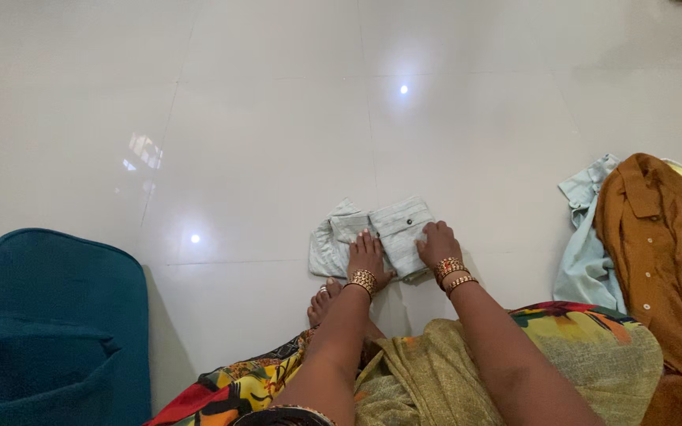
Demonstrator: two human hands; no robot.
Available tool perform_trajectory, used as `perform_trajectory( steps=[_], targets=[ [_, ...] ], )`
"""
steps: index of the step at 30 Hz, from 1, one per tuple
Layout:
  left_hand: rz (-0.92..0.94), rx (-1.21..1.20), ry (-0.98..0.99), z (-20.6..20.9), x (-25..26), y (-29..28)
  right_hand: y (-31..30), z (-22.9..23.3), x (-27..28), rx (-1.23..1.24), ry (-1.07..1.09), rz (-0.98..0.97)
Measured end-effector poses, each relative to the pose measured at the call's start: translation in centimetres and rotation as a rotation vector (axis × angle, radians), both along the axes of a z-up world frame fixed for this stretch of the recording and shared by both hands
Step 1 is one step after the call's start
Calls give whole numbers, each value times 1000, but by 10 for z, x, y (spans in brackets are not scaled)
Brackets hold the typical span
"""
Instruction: The person folds shirts by hand and places them into a blue bag on the floor.
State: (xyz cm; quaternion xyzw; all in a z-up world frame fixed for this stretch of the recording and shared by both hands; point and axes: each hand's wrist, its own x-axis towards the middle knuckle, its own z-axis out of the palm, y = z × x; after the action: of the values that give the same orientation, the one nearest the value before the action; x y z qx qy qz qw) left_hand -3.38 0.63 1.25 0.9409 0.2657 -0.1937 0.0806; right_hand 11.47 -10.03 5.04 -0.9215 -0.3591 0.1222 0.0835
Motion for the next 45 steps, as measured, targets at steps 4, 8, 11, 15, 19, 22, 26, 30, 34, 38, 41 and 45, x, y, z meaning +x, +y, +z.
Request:
perform_trajectory(
  steps=[4, 8, 11, 15, 19, 22, 26, 30, 34, 38, 41, 45],
  targets=[
    [10, 39, 18, -8, 4, -4, 9, -6, -15, 9, -78, 144],
    [-28, 134, 36, -34, 5, 4, 34, -43, -56, -128, -165, 279],
    [-67, 116, 64, -39, 1, 7, 38, -55, -64, -230, -197, 296],
    [-70, 98, -27, -27, -5, 9, 33, -36, -60, -274, -198, 350],
    [-85, 82, 109, -3, -8, 4, 33, -13, -64, -417, -194, 359],
    [-66, 76, 99, 4, -11, 1, 34, -16, -55, -426, -169, 338],
    [-62, 93, 70, 4, -15, 1, 31, -34, -36, -330, -251, 303],
    [-76, 92, 98, 4, -13, 1, 35, -42, -31, -345, -222, 282],
    [-78, 90, 104, 2, -12, 0, 36, -45, -31, -312, -175, 276],
    [-74, 68, 99, 5, -13, 0, 37, -36, -36, -344, -170, 271],
    [-77, 72, 113, 11, -13, -1, 35, -24, -38, -336, -127, 276],
    [-107, 70, 145, 9, -14, 5, 27, -12, -41, -328, -104, 294]
  ],
)
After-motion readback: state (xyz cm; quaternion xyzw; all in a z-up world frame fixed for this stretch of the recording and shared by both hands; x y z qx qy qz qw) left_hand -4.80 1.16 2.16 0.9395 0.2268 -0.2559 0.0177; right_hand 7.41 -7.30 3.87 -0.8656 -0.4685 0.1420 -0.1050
